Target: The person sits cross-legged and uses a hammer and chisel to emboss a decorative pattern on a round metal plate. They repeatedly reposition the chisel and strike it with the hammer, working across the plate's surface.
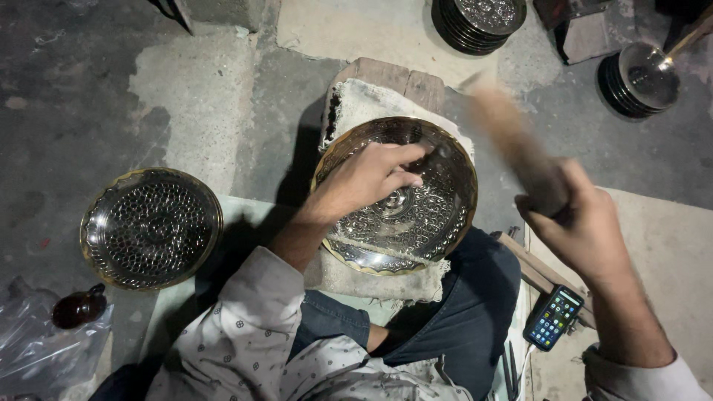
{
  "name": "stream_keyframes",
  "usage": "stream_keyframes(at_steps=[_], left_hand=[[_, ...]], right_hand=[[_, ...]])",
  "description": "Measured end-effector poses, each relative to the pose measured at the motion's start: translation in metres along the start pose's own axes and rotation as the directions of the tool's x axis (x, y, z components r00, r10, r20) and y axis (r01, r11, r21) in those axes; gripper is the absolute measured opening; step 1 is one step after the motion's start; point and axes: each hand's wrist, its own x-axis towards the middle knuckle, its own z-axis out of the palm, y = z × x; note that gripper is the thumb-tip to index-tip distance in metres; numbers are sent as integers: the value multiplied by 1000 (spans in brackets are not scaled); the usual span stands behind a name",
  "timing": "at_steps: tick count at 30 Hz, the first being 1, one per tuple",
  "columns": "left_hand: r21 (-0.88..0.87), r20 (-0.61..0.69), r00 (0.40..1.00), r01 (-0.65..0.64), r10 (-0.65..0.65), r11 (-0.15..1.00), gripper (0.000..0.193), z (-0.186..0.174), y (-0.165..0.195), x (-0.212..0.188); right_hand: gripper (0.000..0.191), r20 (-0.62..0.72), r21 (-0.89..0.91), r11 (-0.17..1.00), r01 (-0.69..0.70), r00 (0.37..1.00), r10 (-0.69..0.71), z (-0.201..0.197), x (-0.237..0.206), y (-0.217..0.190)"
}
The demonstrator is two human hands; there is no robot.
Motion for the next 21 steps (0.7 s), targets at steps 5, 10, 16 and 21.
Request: stream_keyframes(at_steps=[5, 10, 16, 21], left_hand=[[30, 11, 1000, 18, -19, 999, 36, 1, -1, 1], [-34, -6, 1000, -7, 6, 999, 31, 0, 2, -3], [30, -21, 998, 57, -57, 998, 32, 0, 5, -3], [8, -34, 998, 55, -55, 998, 30, 0, 7, -4]], right_hand=[[56, 27, -80, 997, 2, 1000, 0, 3, 3, 8], [54, 35, 43, 999, 1, 999, -3, 2, 5, 1], [55, 84, -359, 933, -15, 995, 48, -8, 5, -7], [59, 10, -69, 996, 48, 999, -48, -5, 9, -3]])
